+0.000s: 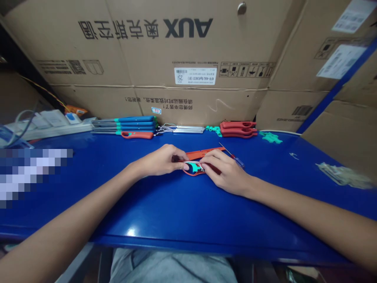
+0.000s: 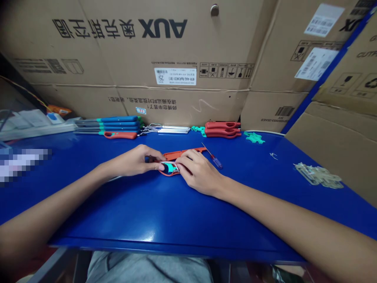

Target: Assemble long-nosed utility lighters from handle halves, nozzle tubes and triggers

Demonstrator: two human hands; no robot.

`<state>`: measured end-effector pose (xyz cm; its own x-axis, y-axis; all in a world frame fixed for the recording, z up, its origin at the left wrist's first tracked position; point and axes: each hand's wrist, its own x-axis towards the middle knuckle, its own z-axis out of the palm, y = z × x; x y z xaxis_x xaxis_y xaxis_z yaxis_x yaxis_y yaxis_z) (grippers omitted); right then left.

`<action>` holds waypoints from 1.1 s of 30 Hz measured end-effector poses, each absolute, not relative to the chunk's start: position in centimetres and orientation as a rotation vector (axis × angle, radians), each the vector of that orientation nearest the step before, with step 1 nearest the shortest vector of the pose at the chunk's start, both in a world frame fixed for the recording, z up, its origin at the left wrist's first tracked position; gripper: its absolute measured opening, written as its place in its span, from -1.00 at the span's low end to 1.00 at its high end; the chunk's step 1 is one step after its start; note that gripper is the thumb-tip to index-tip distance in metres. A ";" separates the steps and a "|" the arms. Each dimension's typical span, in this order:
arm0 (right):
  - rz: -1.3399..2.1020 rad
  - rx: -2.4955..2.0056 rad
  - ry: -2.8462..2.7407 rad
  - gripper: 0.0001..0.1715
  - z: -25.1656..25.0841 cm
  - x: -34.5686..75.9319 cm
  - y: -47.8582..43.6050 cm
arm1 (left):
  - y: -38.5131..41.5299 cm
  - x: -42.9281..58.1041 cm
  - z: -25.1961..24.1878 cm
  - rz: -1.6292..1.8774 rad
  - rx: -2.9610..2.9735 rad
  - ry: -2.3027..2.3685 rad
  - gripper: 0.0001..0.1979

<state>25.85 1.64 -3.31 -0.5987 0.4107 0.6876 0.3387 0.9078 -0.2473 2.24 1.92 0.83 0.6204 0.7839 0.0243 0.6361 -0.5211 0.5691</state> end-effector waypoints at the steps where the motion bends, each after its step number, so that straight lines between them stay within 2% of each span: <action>1: 0.120 -0.530 -2.263 -0.81 -3.3 25.8 1.6 | 2.0 2.2 0.8 0.382 2.351 1.125 -0.71; 29: 0.169 -0.594 -2.308 -0.89 -3.2 25.9 1.6 | 1.3 3.1 0.6 0.479 2.470 1.124 -0.84; 33: 0.202 -0.587 -2.355 -0.81 -3.1 26.1 1.6 | 1.3 3.1 0.7 0.490 2.559 1.107 -0.79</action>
<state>26.08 1.59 -3.09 -0.6585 0.4645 0.5921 0.3567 0.8854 -0.2980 3.07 1.28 0.68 0.6430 0.7430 0.1858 0.6370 -0.6535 0.4088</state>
